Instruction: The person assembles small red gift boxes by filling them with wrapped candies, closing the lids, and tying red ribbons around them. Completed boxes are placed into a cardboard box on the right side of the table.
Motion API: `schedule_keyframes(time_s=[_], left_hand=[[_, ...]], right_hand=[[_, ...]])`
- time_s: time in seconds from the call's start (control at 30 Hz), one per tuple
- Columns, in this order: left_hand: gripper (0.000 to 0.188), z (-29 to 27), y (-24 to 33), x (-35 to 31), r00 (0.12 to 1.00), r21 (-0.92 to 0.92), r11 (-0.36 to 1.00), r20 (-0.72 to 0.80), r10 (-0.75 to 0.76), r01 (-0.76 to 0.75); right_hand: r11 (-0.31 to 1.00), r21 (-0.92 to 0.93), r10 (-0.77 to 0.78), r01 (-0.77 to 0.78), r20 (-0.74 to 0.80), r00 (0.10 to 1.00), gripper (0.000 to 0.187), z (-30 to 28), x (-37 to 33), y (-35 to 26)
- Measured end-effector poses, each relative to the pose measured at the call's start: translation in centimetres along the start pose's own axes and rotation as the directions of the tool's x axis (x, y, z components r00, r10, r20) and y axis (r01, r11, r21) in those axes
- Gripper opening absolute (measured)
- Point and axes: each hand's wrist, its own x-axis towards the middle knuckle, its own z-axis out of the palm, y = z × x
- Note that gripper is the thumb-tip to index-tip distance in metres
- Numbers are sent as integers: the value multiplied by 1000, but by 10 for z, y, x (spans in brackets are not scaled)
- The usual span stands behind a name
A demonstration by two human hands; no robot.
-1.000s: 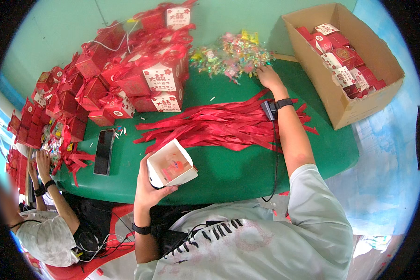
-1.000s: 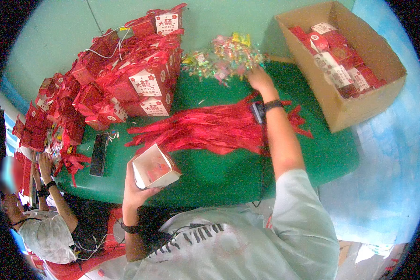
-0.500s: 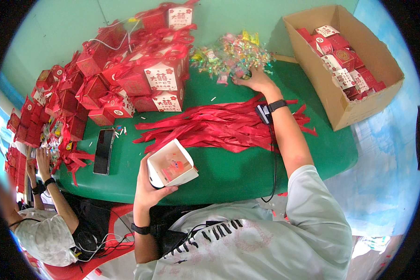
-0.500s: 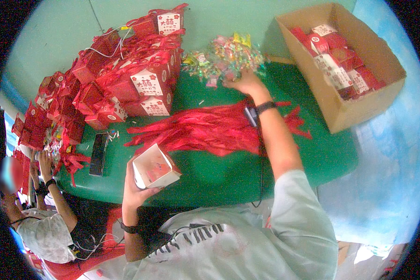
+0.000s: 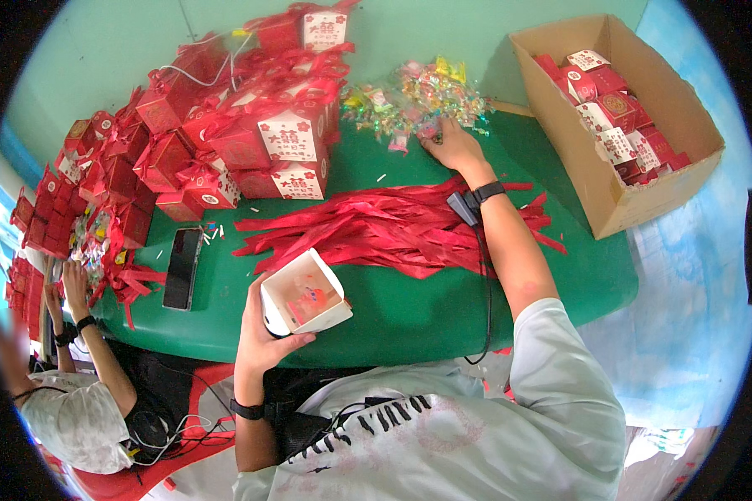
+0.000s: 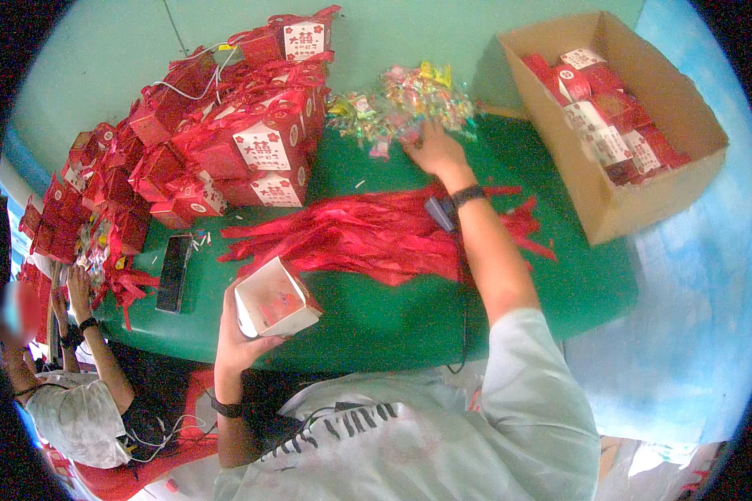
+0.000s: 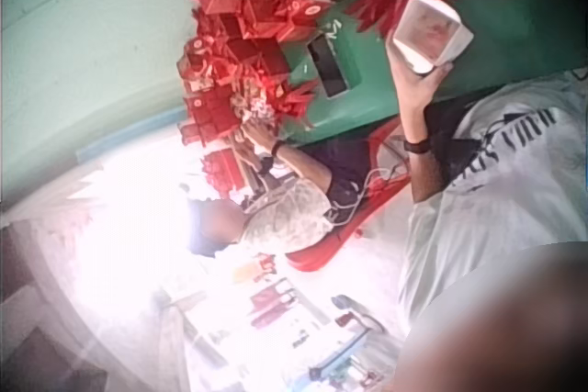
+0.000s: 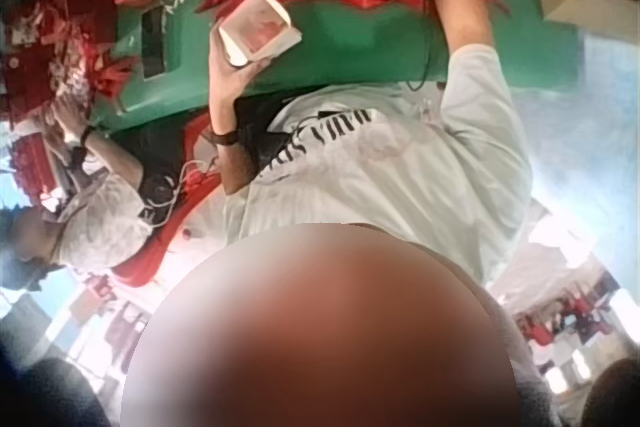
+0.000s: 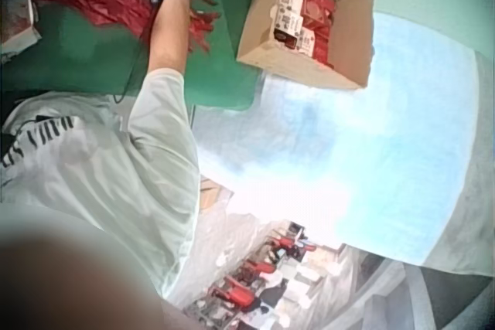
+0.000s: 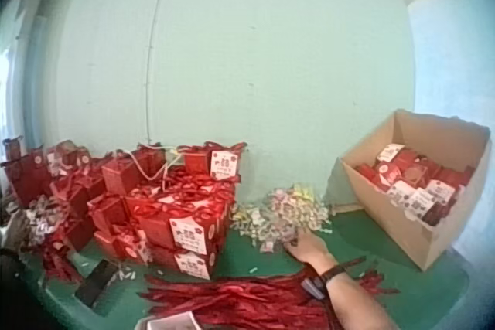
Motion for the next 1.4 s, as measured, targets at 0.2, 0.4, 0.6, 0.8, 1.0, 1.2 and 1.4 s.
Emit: schedule_keyframes(time_s=[0.2,0.4,0.6,0.8,1.0,1.2,1.4], left_hand=[[117,0,2,0,1000,-28,999,3,-19,19],[118,0,6,2,1000,10,1000,0,-10,10],[116,2,9,0,1000,1,1000,-13,-25,25],[115,2,3,0,1000,-7,1000,-14,-7,6],[115,2,7,1,1000,8,1000,-7,-21,21],[115,2,4,0,1000,-44,999,-15,-26,25],[114,1,1,0,1000,-19,1000,-10,-12,12]], right_hand=[[998,2,-55,55,-9,998,84,-8,-12,-6],[999,28,-19,19,-4,1000,84,2,-2,7],[999,7,-33,33,-57,998,81,-1,-9,-2],[992,-50,-110,112,41,993,69,-14,-16,-11],[999,-8,-42,42,37,998,54,-8,-10,-6],[995,62,-77,79,-31,997,50,-4,-10,-6],[986,106,-118,127,-89,989,48,4,-7,-4]])
